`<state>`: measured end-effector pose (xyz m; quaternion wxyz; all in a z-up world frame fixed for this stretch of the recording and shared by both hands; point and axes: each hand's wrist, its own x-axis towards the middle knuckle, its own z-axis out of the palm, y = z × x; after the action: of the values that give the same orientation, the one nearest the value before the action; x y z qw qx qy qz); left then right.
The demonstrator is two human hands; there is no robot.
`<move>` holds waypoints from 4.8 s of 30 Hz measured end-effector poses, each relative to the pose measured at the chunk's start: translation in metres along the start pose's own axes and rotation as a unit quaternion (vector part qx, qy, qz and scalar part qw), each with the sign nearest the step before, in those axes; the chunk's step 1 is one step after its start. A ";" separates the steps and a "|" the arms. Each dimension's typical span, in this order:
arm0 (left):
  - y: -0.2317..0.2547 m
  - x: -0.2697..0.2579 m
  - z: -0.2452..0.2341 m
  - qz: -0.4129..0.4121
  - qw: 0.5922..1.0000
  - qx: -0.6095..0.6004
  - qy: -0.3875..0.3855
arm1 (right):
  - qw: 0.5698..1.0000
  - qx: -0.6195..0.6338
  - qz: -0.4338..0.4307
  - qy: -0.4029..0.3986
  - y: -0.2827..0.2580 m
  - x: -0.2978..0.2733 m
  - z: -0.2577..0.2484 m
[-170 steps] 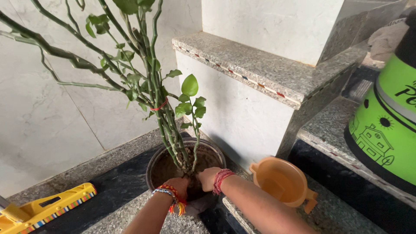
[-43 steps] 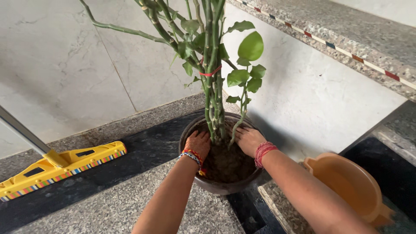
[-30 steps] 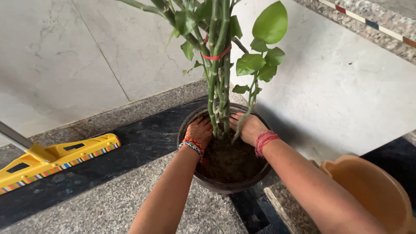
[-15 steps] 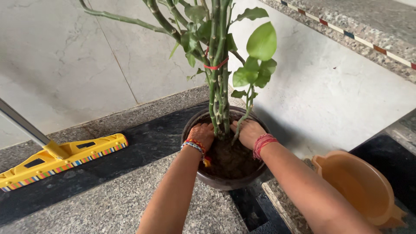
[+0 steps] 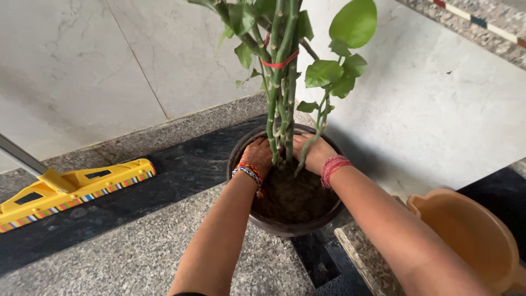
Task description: The person waters a potted plant by hand and using a plastic container, then presses the soil around the base of the plant with their hands.
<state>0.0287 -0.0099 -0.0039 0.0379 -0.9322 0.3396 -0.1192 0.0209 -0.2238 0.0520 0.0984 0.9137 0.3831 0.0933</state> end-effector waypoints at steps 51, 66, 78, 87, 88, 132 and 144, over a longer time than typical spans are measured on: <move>0.074 -0.038 -0.035 -0.345 0.875 -0.237 -0.243 | 0.903 0.148 0.124 -0.384 0.011 -0.031 0.022; 0.028 -0.011 0.009 -0.225 0.931 -0.269 -0.101 | 0.950 0.135 0.105 -0.262 -0.018 -0.017 -0.045; 0.055 -0.035 -0.053 -0.238 0.879 -0.191 -0.367 | 0.903 0.064 0.120 -0.409 -0.017 -0.034 -0.056; 0.069 -0.032 -0.030 -0.317 0.868 -0.226 -0.308 | 0.916 0.088 0.069 -0.386 -0.004 -0.039 -0.010; 0.070 -0.030 -0.021 -0.325 0.870 -0.244 -0.279 | 0.921 0.078 0.064 -0.377 -0.002 -0.040 -0.005; 0.088 -0.071 -0.103 -0.233 0.947 -0.170 -0.139 | 0.958 0.019 0.116 -0.260 -0.029 -0.055 -0.064; 0.081 -0.065 -0.076 -0.201 0.961 -0.183 -0.041 | 0.917 0.173 0.139 -0.331 -0.041 -0.053 -0.093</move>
<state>-0.0886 -0.0291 0.0449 -0.1446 -0.9763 0.1592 -0.0222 -0.0662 -0.2240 0.1262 0.0463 0.9392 0.2081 -0.2692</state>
